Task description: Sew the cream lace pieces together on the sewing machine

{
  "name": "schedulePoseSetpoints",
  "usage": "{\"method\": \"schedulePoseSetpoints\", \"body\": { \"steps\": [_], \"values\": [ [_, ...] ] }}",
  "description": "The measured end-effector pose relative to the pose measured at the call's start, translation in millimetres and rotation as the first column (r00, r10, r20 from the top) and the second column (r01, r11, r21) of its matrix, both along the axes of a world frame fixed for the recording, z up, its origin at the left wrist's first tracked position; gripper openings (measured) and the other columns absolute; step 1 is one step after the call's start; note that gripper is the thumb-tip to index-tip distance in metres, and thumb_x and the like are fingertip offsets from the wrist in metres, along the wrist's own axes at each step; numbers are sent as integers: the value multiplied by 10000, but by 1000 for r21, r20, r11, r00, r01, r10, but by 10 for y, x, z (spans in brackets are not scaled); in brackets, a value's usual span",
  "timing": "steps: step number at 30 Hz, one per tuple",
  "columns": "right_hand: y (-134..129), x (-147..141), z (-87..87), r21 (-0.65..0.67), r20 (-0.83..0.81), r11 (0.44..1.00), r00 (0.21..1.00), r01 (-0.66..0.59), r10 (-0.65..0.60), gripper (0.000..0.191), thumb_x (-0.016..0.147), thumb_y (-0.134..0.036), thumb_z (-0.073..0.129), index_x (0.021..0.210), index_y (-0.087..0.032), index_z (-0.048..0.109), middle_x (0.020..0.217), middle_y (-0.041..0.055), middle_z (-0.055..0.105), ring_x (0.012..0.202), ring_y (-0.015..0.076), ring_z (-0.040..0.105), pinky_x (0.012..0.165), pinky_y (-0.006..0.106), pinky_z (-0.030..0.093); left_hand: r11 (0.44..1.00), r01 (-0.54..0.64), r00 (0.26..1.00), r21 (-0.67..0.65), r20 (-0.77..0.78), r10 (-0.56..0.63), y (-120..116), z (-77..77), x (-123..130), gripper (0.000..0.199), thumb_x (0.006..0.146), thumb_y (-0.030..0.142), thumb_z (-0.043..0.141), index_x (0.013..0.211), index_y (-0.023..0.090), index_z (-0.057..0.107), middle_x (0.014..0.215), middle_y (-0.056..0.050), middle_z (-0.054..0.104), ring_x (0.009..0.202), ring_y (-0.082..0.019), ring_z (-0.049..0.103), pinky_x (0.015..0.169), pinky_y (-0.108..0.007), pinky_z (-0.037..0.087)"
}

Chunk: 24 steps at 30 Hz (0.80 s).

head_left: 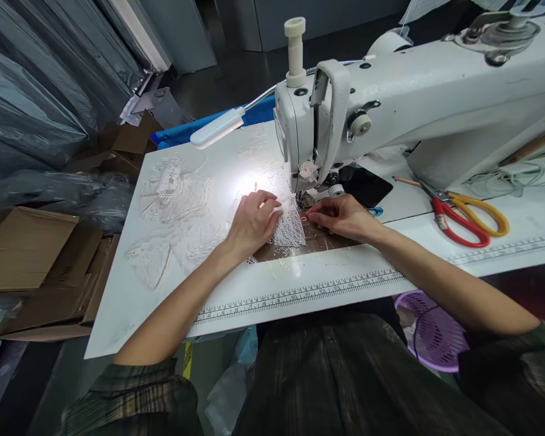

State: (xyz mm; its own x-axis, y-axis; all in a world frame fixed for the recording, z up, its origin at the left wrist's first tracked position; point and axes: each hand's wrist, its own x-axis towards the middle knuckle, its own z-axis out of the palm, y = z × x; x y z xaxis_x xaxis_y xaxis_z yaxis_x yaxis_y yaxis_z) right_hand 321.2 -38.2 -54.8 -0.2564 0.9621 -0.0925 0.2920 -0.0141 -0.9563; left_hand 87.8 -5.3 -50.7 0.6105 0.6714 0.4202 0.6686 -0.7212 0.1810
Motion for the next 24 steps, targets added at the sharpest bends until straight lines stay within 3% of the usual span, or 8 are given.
{"method": "schedulePoseSetpoints", "body": {
  "steps": [5, 8, 11, 15, 17, 20, 24],
  "values": [
    [11, 46, 20, 207, 213, 969, 973, -133, 88, 215, 892, -341, 607, 955, -162, 707, 803, 55, 703, 715, 165, 621, 676, 298, 458, 968, 208, 976, -143, -28, -214, -169, -23, 5, 242, 962, 348, 542, 999, 132, 646, 988, -100, 663, 873, -206, 610, 754, -361, 490],
    [70, 52, 21, 347, 367, 897, 920, -273, 138, 212, 910, -310, 582, 993, -171, 718, 906, 77, 713, 814, 194, 636, 756, 321, 446, 927, 308, 946, -215, -29, -321, -249, 15, -58, 237, 940, 375, 583, 975, 155, 664, 993, -88, 673, 890, -201, 624, 775, -363, 500],
    [145, 11, -17, 426, 465, 807, 864, -408, 192, 224, 932, -299, 549, 1020, -180, 717, 998, 95, 683, 900, 214, 618, 796, 333, 430, 939, 280, 960, -197, 53, -275, -320, 9, -84, 227, 936, 381, 594, 984, 170, 661, 1042, -93, 679, 958, -210, 637, 818, -382, 508],
    [167, -79, -77, 394, 608, 773, 772, -497, 186, 239, 962, -292, 478, 983, -174, 684, 1057, 118, 624, 858, 212, 579, 674, 313, 386, 975, 180, 979, -135, 117, -164, -352, -95, -51, 259, 956, 362, 566, 1101, 157, 626, 1126, -115, 671, 1022, -229, 630, 838, -401, 505],
    [151, -107, -100, 394, 633, 767, 754, -507, 174, 250, 973, -282, 435, 983, -166, 657, 1049, 124, 609, 850, 211, 563, 633, 307, 359, 976, 176, 984, -127, 53, -170, -347, -143, -36, 331, 953, 406, 563, 1165, 154, 601, 1185, -127, 660, 1031, -249, 621, 829, -415, 490],
    [140, -105, -130, 431, 552, 783, 818, -448, 164, 227, 961, -261, 425, 946, -162, 629, 1015, 116, 612, 865, 208, 557, 671, 319, 382, 982, 155, 987, -112, -15, -158, -346, -170, -35, 380, 958, 443, 544, 1198, 151, 583, 1238, -132, 646, 1031, -263, 609, 813, -417, 461],
    [154, -23, -121, 329, 222, 910, 958, -250, 183, 196, 950, -339, 482, 880, -182, 576, 904, 71, 615, 799, 176, 548, 752, 334, 436, 986, 133, 990, -96, -38, -137, -370, -167, -45, 396, 968, 452, 524, 1219, 148, 568, 1265, -130, 634, 1013, -256, 597, 806, -402, 439]
  ]
}}
